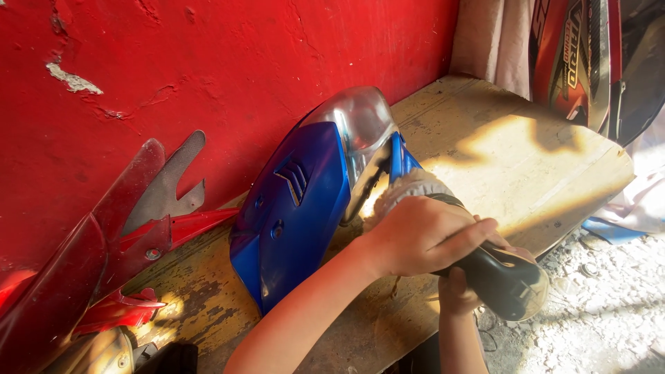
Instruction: The person uses a handheld electric polisher with a buffing pad to polish the surface of a blue motorcycle fairing. They move the tool across the curved surfaces and edges of the fairing, which rests on a wooden workbench next to other motorcycle parts.
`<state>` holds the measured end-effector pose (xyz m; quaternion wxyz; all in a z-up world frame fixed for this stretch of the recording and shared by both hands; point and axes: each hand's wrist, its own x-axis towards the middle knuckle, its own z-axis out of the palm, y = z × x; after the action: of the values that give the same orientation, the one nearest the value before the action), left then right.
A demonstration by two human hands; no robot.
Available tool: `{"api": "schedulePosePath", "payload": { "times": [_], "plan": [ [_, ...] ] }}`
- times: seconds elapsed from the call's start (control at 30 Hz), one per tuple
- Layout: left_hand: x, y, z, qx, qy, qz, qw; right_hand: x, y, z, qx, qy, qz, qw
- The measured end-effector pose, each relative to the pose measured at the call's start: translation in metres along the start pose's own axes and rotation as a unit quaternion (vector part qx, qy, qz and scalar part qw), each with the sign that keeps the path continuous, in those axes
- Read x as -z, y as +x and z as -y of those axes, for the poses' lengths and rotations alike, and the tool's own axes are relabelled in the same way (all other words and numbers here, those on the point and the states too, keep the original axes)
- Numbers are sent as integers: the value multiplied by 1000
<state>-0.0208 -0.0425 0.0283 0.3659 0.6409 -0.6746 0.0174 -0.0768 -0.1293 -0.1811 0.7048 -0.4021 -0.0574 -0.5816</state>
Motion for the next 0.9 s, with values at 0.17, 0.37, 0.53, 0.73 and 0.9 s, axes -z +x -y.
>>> {"api": "schedulePosePath", "payload": {
  "times": [0.17, 0.37, 0.53, 0.73, 0.9],
  "plan": [
    [-21, -13, 16, 41, 12, 60, 997, 9, -9, 13, 28, -102, 45, 993],
    [-25, -4, -3, 36, 22, -12, 999, 17, 6, 10, 53, -171, 36, 983],
    [-8, 12, 9, 18, 31, 1, 999, 0, 40, 8, 89, -145, 65, 983],
    [-14, 7, 13, 43, 5, -18, 999, 11, 44, 11, 120, -172, 100, 973],
    [-28, 14, 26, 7, 20, -25, 999, 37, 39, -10, 72, -168, 84, 980]
  ]
}}
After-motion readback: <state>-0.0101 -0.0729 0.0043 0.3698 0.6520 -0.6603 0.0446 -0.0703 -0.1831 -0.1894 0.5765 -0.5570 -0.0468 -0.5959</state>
